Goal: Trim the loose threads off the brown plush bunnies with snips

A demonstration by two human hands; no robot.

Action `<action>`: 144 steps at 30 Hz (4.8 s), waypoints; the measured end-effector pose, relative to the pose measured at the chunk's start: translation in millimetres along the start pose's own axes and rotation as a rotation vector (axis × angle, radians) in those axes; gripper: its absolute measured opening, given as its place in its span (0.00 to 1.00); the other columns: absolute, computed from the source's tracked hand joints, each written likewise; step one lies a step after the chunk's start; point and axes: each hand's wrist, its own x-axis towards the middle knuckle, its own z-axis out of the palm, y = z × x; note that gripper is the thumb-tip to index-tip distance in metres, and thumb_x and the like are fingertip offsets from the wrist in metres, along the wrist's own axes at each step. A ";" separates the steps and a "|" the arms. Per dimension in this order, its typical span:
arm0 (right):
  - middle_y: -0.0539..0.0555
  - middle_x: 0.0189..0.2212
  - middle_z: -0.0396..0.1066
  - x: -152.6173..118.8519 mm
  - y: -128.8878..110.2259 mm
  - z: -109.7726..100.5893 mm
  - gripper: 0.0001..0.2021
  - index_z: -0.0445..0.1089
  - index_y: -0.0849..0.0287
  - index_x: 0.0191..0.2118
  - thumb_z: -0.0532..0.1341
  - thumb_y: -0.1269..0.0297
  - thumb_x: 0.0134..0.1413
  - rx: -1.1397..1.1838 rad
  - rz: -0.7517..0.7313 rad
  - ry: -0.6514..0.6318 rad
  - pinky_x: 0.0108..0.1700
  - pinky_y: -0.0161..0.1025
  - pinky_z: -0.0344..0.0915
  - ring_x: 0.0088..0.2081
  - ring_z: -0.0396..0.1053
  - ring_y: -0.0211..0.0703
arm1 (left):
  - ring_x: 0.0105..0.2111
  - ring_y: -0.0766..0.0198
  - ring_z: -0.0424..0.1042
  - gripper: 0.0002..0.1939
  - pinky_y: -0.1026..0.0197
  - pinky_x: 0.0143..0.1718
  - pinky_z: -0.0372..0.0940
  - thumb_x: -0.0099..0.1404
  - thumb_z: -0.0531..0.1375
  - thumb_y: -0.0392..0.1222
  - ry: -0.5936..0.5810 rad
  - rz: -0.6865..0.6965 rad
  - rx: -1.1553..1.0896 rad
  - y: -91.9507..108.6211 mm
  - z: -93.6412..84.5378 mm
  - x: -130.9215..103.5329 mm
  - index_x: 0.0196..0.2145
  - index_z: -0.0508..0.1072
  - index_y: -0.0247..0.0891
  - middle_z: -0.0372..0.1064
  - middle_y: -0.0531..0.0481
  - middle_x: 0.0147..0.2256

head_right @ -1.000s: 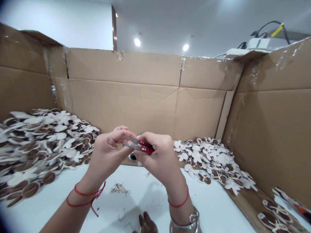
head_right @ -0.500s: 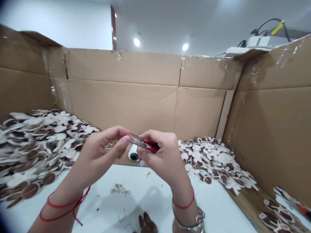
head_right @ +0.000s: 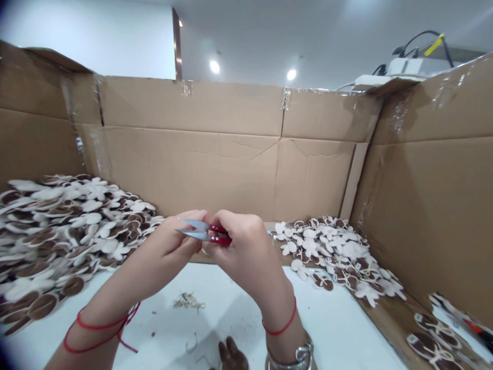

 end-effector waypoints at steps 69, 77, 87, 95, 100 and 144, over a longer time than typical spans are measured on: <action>0.46 0.18 0.71 0.0 10.5 3.3 0.09 0.72 0.61 0.27 0.58 0.81 0.46 0.434 0.064 -0.019 0.22 0.29 0.63 0.18 0.66 0.34 | 0.27 0.66 0.57 0.15 0.61 0.31 0.52 0.68 0.46 0.40 -0.049 -0.144 -0.415 0.8 1.9 -1.5 0.22 0.56 0.39 0.54 0.57 0.24; 0.46 0.16 0.68 0.2 7.3 1.8 0.08 0.70 0.62 0.25 0.58 0.81 0.45 0.351 0.052 -0.023 0.21 0.26 0.57 0.17 0.62 0.31 | 0.26 0.66 0.55 0.17 0.62 0.27 0.53 0.71 0.46 0.47 -0.054 -0.091 -0.335 0.7 7.1 1.1 0.25 0.58 0.39 0.55 0.57 0.24; 0.47 0.16 0.69 -0.8 5.9 -0.6 0.06 0.69 0.61 0.25 0.58 0.78 0.46 0.296 0.050 -0.008 0.21 0.28 0.59 0.17 0.63 0.33 | 0.27 0.66 0.58 0.15 0.62 0.28 0.54 0.69 0.47 0.45 -0.050 -0.047 -0.352 3.8 8.1 2.9 0.25 0.59 0.38 0.58 0.56 0.26; 0.47 0.17 0.72 -1.6 5.3 -3.1 0.09 0.71 0.60 0.26 0.58 0.80 0.46 0.356 0.067 -0.017 0.21 0.28 0.62 0.18 0.67 0.34 | 0.26 0.66 0.54 0.15 0.62 0.28 0.51 0.69 0.46 0.38 -0.019 -0.093 -0.335 6.6 4.7 -2.9 0.23 0.55 0.39 0.52 0.57 0.23; 0.46 0.17 0.72 -1.2 5.4 -3.0 0.10 0.70 0.60 0.26 0.58 0.82 0.45 0.344 0.037 -0.016 0.21 0.26 0.61 0.17 0.67 0.32 | 0.26 0.67 0.54 0.16 0.62 0.29 0.52 0.71 0.46 0.42 -0.024 -0.046 -0.341 7.6 6.4 -1.2 0.24 0.56 0.39 0.53 0.58 0.24; 0.47 0.16 0.67 1.0 1.9 -2.3 0.06 0.71 0.62 0.26 0.60 0.71 0.52 0.039 -0.060 0.035 0.21 0.30 0.55 0.18 0.58 0.33 | 0.27 0.63 0.68 0.09 0.63 0.28 0.59 0.62 0.55 0.40 0.306 0.005 0.130 17.9 1.1 -6.5 0.28 0.73 0.37 0.71 0.51 0.25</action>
